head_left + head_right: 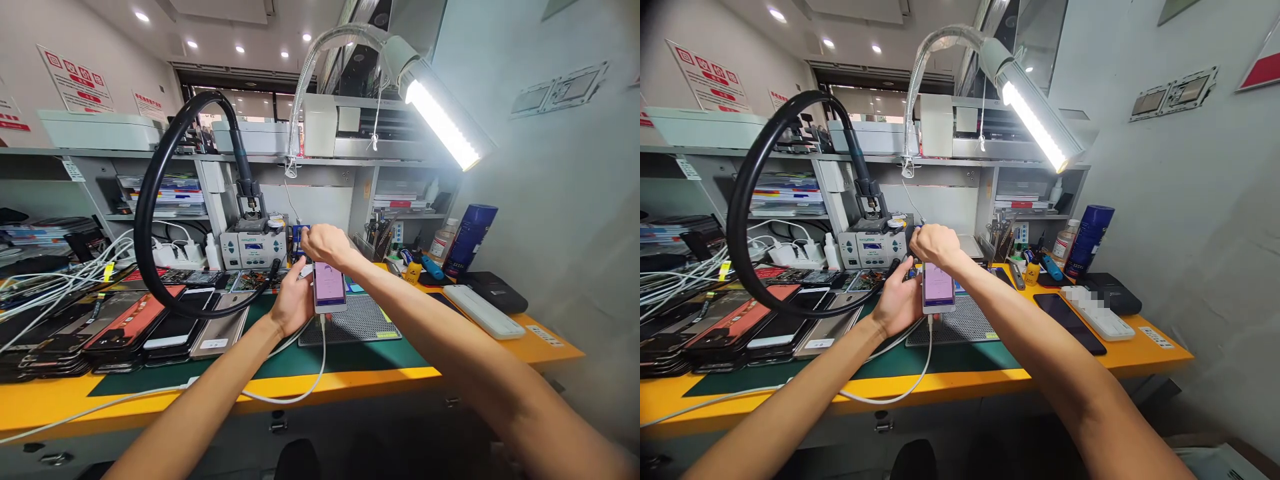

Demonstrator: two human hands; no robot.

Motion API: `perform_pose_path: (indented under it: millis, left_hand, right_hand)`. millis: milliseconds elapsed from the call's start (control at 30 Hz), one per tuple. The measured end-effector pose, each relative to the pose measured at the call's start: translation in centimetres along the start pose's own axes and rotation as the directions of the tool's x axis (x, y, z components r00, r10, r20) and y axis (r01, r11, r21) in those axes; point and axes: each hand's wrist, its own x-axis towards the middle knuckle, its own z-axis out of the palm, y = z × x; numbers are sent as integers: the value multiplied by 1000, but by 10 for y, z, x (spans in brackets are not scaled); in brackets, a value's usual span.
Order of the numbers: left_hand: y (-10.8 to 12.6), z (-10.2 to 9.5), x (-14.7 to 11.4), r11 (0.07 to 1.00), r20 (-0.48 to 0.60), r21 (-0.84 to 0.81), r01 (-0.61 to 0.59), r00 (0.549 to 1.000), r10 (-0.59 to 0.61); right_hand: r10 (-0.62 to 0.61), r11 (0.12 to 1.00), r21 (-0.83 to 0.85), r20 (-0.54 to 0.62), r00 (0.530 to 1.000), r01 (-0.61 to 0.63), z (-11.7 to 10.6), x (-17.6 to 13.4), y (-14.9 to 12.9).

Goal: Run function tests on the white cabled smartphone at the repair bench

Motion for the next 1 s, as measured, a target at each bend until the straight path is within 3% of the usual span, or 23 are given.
perform_pose_path:
  millis: [267, 467, 633, 1000]
  left_hand:
    - [-3, -3, 6, 1000, -92, -3, -7, 996, 7]
    - [-7, -12, 7, 996, -13, -57, 67, 998, -68]
    - [-9, -14, 7, 998, -41, -56, 40, 998, -42]
    - [-10, -8, 6, 1000, -89, -18, 4, 996, -5]
  right_hand:
    - [38, 999, 35, -36, 999, -37, 1, -2, -2]
    - [119, 992, 63, -107, 987, -112, 10, 5, -6]
    - [229, 965, 164, -141, 963, -205, 10, 11, -13]
    - [184, 975, 149, -125, 975, -165, 3, 8, -19]
